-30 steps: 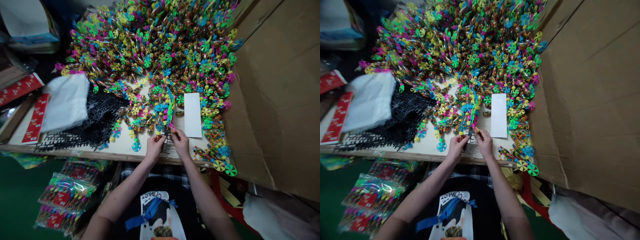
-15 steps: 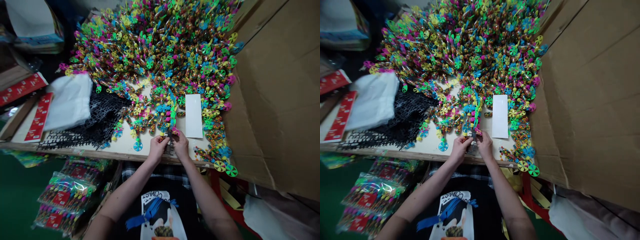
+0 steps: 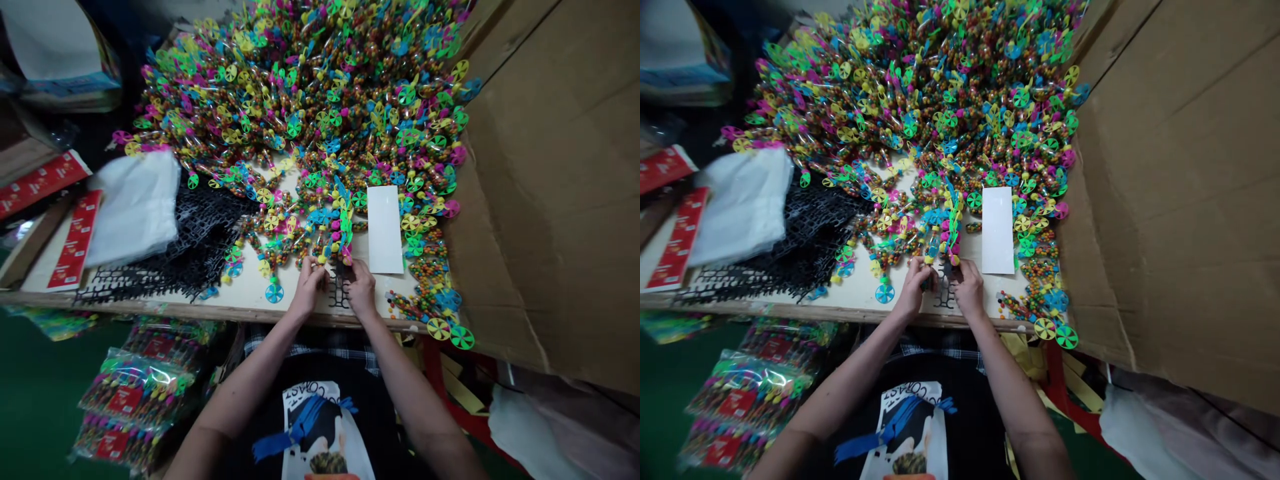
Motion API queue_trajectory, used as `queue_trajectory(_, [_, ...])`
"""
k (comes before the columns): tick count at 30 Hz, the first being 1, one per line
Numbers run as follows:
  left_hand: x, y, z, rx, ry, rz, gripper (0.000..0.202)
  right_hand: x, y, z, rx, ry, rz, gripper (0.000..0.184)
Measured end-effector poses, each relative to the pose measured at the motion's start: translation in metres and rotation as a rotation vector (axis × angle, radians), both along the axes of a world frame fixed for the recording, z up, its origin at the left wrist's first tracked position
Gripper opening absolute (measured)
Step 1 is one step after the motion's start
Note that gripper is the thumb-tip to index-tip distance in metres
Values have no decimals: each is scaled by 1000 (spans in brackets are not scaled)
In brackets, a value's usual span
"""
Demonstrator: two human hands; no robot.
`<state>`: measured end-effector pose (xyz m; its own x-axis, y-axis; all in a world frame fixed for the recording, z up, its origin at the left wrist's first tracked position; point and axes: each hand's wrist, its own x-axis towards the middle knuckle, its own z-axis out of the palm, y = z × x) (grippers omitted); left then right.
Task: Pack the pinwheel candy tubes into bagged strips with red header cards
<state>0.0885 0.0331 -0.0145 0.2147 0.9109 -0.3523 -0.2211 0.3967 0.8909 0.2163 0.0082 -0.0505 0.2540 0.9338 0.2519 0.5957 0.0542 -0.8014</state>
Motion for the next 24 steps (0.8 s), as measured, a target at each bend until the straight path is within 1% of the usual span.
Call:
queue_trajectory(2, [-2,6,-4,50,27,-7,20,0,0,0,-6,13,-2,24])
queue_trajectory(5, [-2,13,-7,106,57,-26,21,1,0,0,-20,26,-6,26])
queue_trajectory(9, [0,16,-8,121,46,-41,21,2,1,-3,-27,43,-12,22])
queue_trajectory(14, [3,15,-10,76,60,2,16,2,0,-6,11,38,17,19])
queue_trajectory(17, [5,15,-11,95,58,12,14,3,-1,-5,0,6,30,17])
queue_trajectory(21, [3,11,-10,119,73,-24,13,6,-7,-3,-9,-49,53,20])
queue_trajectory(24, [-2,1,-9,184,115,-48,11,6,-17,-4,19,-96,87,27])
